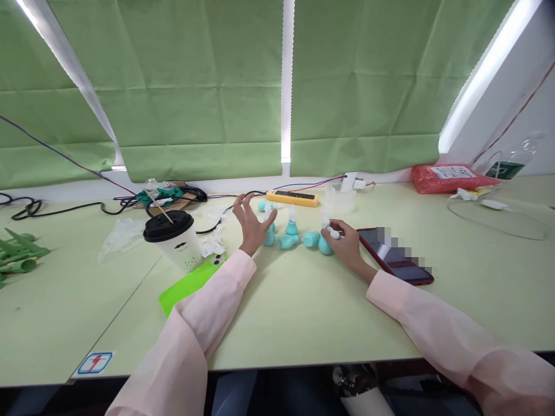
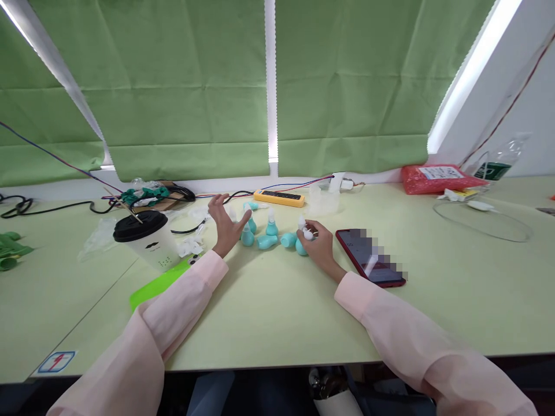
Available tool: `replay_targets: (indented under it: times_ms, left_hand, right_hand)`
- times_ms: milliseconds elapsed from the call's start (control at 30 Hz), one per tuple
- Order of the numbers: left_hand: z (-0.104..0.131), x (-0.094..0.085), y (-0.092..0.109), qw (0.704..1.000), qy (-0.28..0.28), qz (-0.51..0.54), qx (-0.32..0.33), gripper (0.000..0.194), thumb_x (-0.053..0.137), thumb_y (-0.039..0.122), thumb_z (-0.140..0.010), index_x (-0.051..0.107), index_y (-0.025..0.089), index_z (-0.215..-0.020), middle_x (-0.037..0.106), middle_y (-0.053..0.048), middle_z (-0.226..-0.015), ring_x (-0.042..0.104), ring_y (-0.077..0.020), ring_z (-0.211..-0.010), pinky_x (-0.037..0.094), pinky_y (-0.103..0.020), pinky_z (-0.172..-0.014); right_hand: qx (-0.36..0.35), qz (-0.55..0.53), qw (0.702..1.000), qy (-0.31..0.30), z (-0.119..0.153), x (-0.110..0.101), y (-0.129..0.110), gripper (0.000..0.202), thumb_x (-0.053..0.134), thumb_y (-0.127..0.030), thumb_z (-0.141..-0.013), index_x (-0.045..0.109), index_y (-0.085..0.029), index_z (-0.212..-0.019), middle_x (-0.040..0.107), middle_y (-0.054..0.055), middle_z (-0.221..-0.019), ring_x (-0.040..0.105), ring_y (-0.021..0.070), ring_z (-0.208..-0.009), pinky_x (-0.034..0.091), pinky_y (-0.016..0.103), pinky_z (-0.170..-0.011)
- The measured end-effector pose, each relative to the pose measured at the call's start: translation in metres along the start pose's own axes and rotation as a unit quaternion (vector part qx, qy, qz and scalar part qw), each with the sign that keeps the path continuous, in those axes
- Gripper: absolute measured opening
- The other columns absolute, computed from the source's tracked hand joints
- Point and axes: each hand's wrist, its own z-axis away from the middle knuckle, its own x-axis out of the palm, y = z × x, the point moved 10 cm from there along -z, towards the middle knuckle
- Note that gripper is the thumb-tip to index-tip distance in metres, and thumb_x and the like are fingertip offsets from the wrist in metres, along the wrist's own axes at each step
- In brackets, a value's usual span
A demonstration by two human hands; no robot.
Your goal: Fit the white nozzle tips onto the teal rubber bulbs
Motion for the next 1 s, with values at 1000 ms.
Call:
replay_targets:
  times_ms: [1000]
  left_hand:
    - [0.074, 0.061, 0.057, 0.938, -0.344, -0.031, -0.005, 0.024, 0.041, 0.027, -0.076, 0.043, 0.015, -0.097, 0.045, -0.007, -0.09, 0.047, -0.0173, -0.081, 0.042, -0.029, -0.065]
  right_hand:
    - [-0.025, -0.027, 0.999, 0.02, 0.004, -0.01, -0.017, 0.026, 0.053, -0.04, -0.064, 0.055, -0.016, -0.073, 0.056, 0.002, -0.064, 0.051, 0.014, -0.06, 0.042, 0.026, -0.058]
